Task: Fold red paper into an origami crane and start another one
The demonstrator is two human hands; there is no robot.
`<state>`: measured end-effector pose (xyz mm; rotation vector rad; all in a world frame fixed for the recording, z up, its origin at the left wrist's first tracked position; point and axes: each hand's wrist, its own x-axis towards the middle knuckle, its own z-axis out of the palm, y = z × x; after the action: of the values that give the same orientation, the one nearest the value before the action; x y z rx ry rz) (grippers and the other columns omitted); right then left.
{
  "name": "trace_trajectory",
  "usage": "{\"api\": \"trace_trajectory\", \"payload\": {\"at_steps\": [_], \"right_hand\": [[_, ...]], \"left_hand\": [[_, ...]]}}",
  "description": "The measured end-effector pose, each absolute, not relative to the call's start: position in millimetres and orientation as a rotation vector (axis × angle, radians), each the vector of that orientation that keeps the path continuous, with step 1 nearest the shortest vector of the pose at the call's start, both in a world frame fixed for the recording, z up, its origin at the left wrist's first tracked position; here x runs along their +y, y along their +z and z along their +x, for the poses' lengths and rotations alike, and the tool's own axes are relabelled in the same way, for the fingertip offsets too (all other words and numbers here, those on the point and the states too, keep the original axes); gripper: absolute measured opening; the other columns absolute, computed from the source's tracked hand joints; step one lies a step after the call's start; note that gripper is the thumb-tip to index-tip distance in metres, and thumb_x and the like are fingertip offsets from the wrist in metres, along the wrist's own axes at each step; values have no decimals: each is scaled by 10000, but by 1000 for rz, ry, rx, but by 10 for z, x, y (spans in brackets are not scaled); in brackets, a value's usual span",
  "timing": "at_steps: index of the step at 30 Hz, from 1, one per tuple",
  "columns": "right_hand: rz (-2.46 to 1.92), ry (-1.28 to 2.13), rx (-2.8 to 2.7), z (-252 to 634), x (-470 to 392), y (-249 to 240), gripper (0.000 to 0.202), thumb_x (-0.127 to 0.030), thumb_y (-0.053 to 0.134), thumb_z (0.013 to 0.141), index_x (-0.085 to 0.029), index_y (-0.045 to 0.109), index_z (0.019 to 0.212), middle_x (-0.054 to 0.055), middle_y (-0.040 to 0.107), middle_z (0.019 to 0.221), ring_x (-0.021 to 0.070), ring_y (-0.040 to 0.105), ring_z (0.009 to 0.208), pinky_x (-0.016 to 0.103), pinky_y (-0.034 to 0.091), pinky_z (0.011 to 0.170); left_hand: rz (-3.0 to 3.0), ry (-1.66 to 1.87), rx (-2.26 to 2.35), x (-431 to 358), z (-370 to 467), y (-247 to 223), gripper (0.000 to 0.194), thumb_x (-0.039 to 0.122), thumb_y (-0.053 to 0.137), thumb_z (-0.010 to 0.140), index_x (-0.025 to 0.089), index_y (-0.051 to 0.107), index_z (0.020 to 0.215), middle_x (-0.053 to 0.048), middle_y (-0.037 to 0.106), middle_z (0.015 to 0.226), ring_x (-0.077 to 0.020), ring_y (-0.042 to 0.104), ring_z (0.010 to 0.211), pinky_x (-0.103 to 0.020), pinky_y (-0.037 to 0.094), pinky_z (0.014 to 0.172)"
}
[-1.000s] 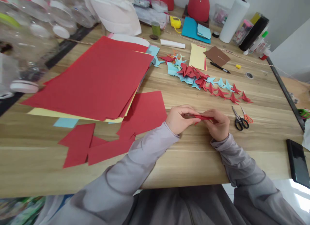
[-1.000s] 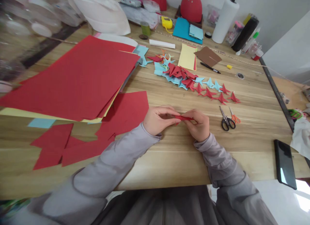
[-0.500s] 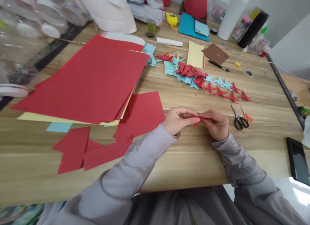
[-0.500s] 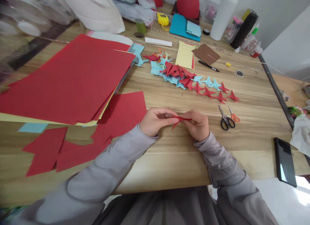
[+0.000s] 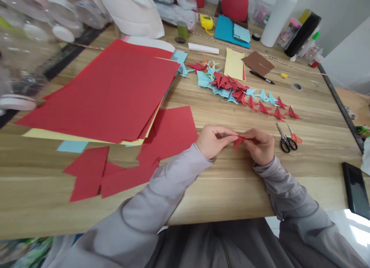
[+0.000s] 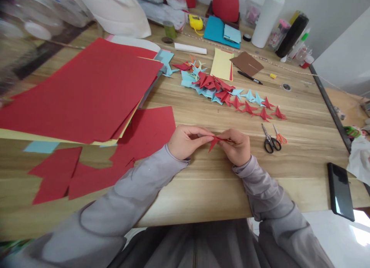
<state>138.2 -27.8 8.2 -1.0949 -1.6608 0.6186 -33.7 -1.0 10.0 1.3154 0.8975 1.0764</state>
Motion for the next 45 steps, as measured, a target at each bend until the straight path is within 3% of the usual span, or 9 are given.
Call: {"api": "trace_trajectory", "payload": {"at_steps": [8, 15, 21, 32, 45], "right_hand": [[-1046, 653, -1609, 1362, -278, 86, 35, -188, 706, 745, -214, 728, 738, 24, 716, 693, 150, 654, 631, 272, 523, 580], [-1086, 638, -1675, 1369, -298, 74, 54, -190, 692, 750, -210, 738, 771, 33, 728, 721, 152, 662, 639, 271, 529, 588], [-1021, 689, -1713, 1376, -288, 103, 82, -219, 673, 789, -216, 746, 826, 46, 745, 764, 156, 679, 667, 280, 544, 620], [-1056, 817, -1614, 1369, -287, 112, 77, -226, 675, 790, -204, 745, 816, 29, 728, 716, 141, 669, 635, 261, 545, 595], [-1061, 751, -1728, 1352, -285, 150, 95, -253, 656, 821, -206, 736, 800, 32, 728, 708, 142, 670, 643, 271, 539, 616]], "left_hand": [[1286, 1083, 893, -25, -323, 103, 174, 312, 773, 650, 152, 744, 714, -59, 724, 717, -140, 642, 637, -261, 516, 606], [1117, 1004, 902, -25, -299, 101, 333, 297, 886, 437, 134, 726, 679, -49, 716, 657, -146, 651, 594, -271, 541, 601], [1157, 1020, 894, -33, -334, 154, 273, 331, 864, 499, 143, 724, 637, -50, 707, 613, -143, 637, 539, -269, 532, 555], [1120, 1027, 856, -9, -349, 210, 335, 392, 874, 466, 145, 699, 609, -32, 680, 561, -129, 610, 493, -262, 517, 519], [892, 925, 849, -8, -339, 127, 333, 395, 856, 508, 149, 732, 693, -56, 730, 689, -168, 681, 635, -319, 567, 662]]}}
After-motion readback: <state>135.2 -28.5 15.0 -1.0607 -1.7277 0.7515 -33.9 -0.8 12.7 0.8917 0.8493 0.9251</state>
